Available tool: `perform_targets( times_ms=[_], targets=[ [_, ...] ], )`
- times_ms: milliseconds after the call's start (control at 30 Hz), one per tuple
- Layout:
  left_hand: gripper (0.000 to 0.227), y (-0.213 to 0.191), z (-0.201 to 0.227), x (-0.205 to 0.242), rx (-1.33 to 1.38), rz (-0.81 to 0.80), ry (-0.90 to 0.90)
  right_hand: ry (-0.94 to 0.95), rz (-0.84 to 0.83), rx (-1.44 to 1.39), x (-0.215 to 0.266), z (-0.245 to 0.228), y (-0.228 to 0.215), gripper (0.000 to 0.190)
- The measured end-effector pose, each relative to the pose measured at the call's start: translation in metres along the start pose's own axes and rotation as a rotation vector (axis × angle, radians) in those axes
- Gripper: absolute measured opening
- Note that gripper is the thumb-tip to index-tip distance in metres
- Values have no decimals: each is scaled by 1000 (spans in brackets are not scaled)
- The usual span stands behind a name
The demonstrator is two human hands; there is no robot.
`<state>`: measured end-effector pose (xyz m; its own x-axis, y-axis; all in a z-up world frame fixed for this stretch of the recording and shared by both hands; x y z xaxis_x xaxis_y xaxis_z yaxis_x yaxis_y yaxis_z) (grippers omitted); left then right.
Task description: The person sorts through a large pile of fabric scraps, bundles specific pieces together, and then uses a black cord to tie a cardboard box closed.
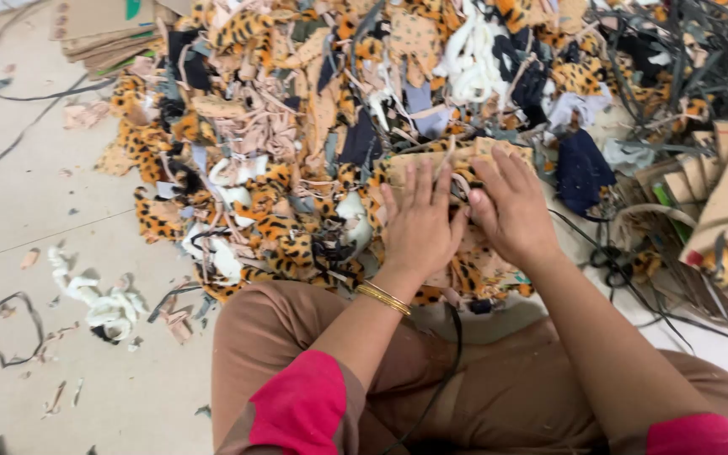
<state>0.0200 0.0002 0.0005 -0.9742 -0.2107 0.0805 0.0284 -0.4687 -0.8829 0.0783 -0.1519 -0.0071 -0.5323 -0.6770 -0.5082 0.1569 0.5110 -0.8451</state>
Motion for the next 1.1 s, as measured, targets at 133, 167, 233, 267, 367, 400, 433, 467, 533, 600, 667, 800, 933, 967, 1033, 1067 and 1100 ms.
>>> perform_targets(
  times_ms=[133, 167, 233, 267, 367, 400, 433, 467, 533, 600, 667, 800, 933, 967, 1033, 1067, 1100],
  targets=[
    [67, 17, -5, -3, -56, -31, -21, 152, -245, -35, 10, -11, 20, 52],
    [65, 22, -6, -4, -44, -18, 5, 157, -274, 6, 14, -8, 27, 51],
    [63, 36, -11, -6, -37, 5, 14, 145, -300, 36, 24, 3, 43, 50],
    [62, 45, -14, -7, -24, 70, 44, 105, -267, 77, 30, 9, 51, 51],
    [60, 56, -19, -9, -12, 163, 62, 51, -214, 132, 37, 16, 64, 51],
    [60, 58, -19, -9, -5, 182, 65, 51, -199, 157, 38, 18, 65, 51],
    [60, 55, -20, -8, -2, 181, 63, 49, -202, 158, 35, 14, 63, 51],
    [59, 52, -21, -8, -2, 201, 72, 70, -191, 117, 33, 12, 61, 52],
    [58, 45, -19, -6, 10, 211, 85, 100, -190, 84, 34, 10, 56, 54],
    [47, 30, -24, -10, 62, 159, 87, 119, -218, 69, 32, 8, 56, 54],
    [39, 32, -28, -25, 147, 263, 80, 133, -234, 84, 31, 4, 56, 56],
    [26, 37, -32, -57, 108, 321, -27, 169, -267, 69, 30, 4, 55, 61],
    [27, 48, -23, -86, 103, 266, -30, 216, -267, 39, 28, 1, 53, 68],
    [26, 54, -23, -94, 101, 281, -51, 225, -266, 30, 26, -2, 51, 70],
    [25, 61, -21, -108, 100, 296, -73, 234, -266, 21, 25, -3, 50, 71],
    [20, 63, -19, -116, 93, 168, -83, 242, -272, 15, 26, -2, 51, 73],
    [17, 65, -18, -123, 84, 41, -95, 250, -276, 7, 26, -1, 52, 75]
  ],
)
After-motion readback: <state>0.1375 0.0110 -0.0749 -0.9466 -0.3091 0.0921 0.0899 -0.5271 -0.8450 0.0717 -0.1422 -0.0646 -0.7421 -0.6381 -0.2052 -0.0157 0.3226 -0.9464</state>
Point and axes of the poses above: each hand's wrist, its own x-axis away from the middle knuckle, its own y-axis out of the palm, z = x × y, the point moved 2 cm from there along -x, towards the middle knuckle, and after that the axes turned 13 degrees about -y, right-handed, at the moved point
